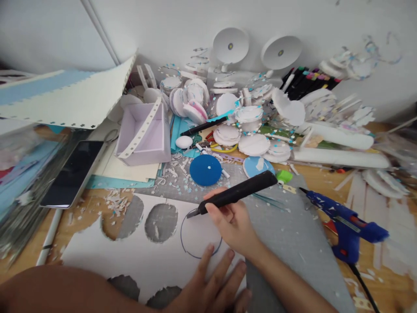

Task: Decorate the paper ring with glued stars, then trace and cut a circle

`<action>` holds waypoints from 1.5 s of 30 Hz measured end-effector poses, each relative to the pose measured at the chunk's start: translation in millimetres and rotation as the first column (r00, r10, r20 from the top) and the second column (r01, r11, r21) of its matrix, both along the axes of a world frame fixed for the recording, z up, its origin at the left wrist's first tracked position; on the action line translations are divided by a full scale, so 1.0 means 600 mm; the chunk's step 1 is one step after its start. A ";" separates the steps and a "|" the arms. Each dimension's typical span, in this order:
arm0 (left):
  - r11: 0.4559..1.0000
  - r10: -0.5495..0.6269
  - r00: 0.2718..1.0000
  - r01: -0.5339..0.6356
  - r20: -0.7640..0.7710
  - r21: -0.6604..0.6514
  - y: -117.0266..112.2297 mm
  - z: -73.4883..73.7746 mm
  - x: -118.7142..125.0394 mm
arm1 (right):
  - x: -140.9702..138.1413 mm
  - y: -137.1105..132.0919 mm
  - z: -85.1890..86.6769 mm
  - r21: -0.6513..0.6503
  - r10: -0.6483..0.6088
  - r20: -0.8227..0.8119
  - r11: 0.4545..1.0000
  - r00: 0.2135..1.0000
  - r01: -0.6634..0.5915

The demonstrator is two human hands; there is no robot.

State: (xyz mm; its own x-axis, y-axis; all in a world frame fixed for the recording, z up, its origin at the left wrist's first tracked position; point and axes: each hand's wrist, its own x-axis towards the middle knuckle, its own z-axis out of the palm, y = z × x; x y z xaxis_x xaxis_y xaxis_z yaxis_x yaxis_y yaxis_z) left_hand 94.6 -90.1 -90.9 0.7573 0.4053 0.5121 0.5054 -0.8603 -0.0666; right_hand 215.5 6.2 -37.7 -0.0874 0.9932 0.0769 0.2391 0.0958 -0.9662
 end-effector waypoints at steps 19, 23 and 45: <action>0.999 0.024 0.999 -0.024 -0.022 -0.027 0.002 0.012 -0.003 | -0.005 -0.004 -0.026 0.046 -0.073 0.069 0.996 0.995 0.070; 1.000 -0.025 0.998 0.025 -0.062 -0.008 0.007 0.023 -0.010 | -0.006 0.003 -0.022 -0.057 -0.169 -0.105 0.985 0.980 0.164; 0.385 0.877 0.435 -0.890 -0.202 -0.247 0.216 0.175 -0.371 | 0.006 0.026 -0.030 -0.221 -0.264 -0.682 0.963 0.682 0.153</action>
